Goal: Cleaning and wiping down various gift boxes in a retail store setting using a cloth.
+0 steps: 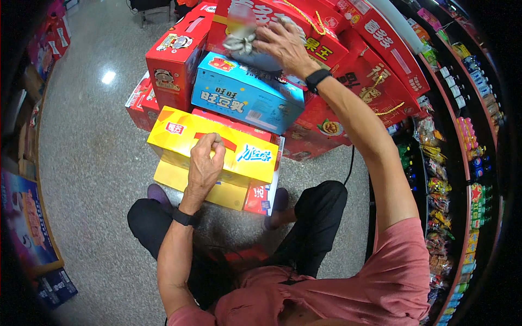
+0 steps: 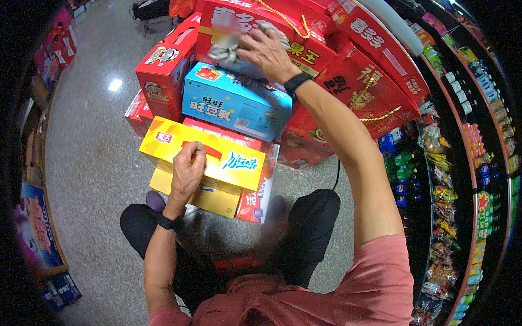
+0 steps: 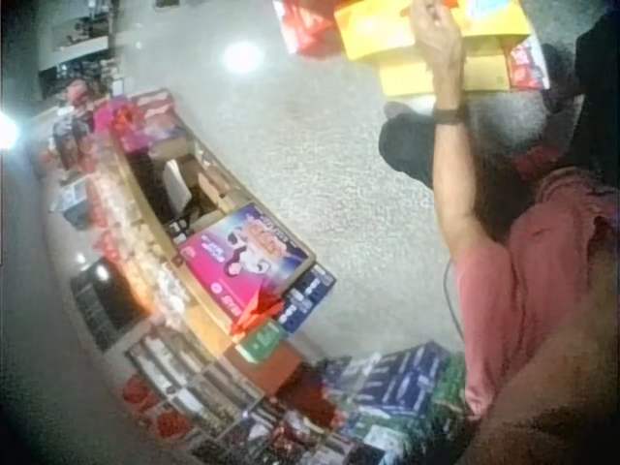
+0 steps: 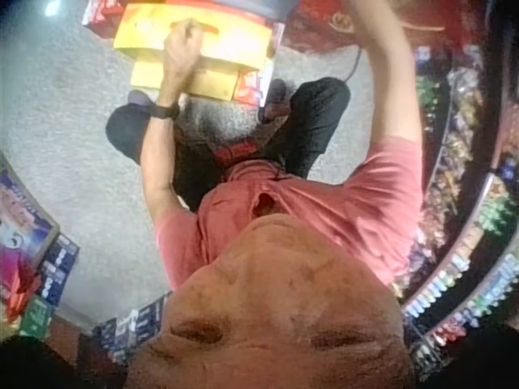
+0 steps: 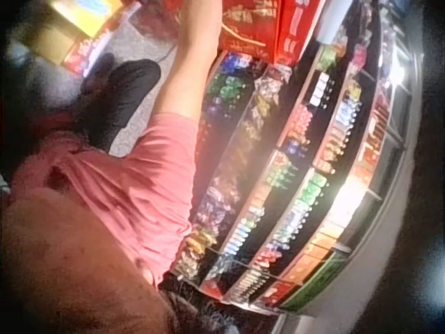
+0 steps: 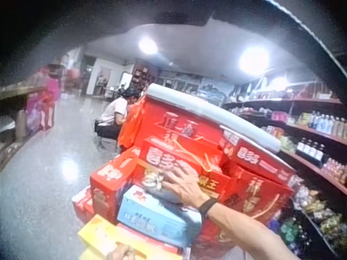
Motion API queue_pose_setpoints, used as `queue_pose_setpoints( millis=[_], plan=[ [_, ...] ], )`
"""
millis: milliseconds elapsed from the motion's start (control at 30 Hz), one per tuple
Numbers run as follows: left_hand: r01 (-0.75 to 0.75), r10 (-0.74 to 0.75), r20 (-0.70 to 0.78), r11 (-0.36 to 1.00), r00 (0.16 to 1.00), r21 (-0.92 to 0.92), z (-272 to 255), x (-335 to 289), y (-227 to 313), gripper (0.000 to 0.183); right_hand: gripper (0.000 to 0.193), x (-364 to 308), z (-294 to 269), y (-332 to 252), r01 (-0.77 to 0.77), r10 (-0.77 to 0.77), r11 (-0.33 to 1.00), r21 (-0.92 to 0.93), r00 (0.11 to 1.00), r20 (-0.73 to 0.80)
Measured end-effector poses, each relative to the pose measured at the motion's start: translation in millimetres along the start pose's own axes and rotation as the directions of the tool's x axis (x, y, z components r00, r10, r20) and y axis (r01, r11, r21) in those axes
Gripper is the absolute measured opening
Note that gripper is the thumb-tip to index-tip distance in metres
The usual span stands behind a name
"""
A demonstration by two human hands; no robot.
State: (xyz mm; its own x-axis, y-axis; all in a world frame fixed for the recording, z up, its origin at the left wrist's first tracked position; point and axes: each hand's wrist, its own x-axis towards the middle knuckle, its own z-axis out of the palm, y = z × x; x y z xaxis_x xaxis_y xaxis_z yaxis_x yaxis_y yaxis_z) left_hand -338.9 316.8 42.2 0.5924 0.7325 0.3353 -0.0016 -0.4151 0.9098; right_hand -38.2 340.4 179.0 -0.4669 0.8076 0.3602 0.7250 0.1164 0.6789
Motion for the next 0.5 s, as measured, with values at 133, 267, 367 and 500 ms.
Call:
queue_pose_setpoints(
  millis=[133,267,367,500],
  plan=[
    [0.012,-0.013,0.015,1.000,1.000,0.008,2,1,-10,0.008,0.023,-54,-9,-7,-0.068,0.065,0.997,0.037,0.995,0.069],
    [0.019,-0.019,0.028,0.999,0.999,0.028,11,1,-19,0.008,0.023,-108,-9,-21,-0.153,0.146,0.988,0.031,0.976,0.163],
    [0.060,-0.061,0.056,0.998,0.997,0.004,20,0,-23,0.008,0.023,-126,-5,-34,-0.190,0.185,0.982,0.012,0.964,0.191],
    [-0.022,0.021,0.032,1.000,0.999,0.010,28,0,-26,0.009,0.023,-110,-5,-29,-0.263,0.237,0.962,0.071,0.936,0.262]
  ],
)
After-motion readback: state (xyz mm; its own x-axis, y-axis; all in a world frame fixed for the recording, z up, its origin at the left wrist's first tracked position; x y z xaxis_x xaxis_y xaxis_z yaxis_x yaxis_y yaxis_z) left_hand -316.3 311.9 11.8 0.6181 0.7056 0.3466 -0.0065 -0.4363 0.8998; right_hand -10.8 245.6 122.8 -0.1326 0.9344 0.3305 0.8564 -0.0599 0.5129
